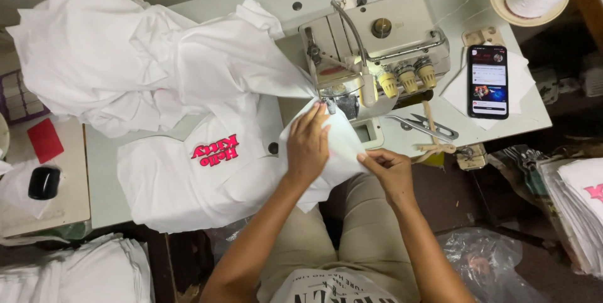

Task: A person is handling, unfolding, and stacking white fabric pieces with a red logo on a sewing machine table.

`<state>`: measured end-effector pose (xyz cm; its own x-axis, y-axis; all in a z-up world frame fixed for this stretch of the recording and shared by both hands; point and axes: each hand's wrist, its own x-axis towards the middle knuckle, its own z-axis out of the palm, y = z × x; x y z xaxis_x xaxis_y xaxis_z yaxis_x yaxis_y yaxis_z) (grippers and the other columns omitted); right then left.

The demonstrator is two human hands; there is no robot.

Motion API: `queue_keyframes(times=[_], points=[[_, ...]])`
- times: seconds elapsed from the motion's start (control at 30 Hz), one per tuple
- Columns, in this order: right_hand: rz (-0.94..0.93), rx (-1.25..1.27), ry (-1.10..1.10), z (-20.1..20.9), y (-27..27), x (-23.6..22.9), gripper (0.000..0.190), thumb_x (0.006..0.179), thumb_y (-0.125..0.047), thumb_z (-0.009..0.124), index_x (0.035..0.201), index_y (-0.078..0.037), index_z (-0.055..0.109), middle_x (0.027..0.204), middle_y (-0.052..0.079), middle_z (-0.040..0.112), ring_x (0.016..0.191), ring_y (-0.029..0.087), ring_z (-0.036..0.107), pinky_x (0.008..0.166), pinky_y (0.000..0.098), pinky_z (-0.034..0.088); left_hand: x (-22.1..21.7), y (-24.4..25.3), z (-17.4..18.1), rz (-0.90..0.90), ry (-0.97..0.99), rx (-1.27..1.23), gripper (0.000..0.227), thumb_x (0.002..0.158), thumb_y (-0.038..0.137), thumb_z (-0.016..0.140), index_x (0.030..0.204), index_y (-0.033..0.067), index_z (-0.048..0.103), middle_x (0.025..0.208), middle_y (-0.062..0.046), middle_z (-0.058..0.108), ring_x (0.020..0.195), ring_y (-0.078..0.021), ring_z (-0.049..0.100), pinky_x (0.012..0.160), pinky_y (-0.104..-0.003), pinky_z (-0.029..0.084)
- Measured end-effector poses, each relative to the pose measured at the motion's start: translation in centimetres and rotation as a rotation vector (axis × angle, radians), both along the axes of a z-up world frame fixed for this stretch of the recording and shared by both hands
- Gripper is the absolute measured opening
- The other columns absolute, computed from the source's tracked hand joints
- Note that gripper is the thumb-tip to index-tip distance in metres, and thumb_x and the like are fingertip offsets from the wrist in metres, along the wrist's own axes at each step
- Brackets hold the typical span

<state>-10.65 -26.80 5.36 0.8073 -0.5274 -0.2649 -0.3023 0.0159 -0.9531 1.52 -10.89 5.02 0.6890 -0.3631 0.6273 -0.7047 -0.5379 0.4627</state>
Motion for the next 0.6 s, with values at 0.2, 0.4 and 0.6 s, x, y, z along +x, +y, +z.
queue_keyframes(times=[0.2,0.4,0.6], points=[[0.012,0.038,0.014,-1.5,3.0,0.2,0.019,0.076,-0.012,0.091,0.091,-0.005,0.082,0.060,0.006,0.066,0.061,0.008,0.055,0.053,0.0237,0.048,8.1,2.9,-2.6,-0.088,0.158,-0.186,0.023,0.100,0.019,0.069,0.116,0.0024,0.070,0.113,-0.018,0.074,0.112,-0.0367,0.069,0.098,-0.046,0.054],[-0.011,0.079,-0.085,-1.4,2.8,4.5,0.016,0.080,-0.014,0.089,0.093,-0.007,0.082,0.059,0.003,0.059,0.059,0.006,0.050,0.054,0.0205,0.046,0.1,6.3,3.0,0.243,0.593,0.014,0.063,0.101,0.041,0.063,0.149,0.0043,0.044,0.143,-0.024,0.057,0.131,-0.0436,0.056,0.108,-0.057,0.045],[0.035,0.099,0.009,-4.4,3.0,2.2,0.019,0.087,-0.022,0.087,0.097,-0.006,0.082,0.063,0.006,0.065,0.061,0.010,0.053,0.056,0.0252,0.046,-0.8,15.7,1.8,0.451,0.156,0.352,0.055,0.079,-0.005,0.076,0.131,-0.0102,0.060,0.110,-0.027,0.068,0.104,-0.0441,0.067,0.092,-0.053,0.052]])
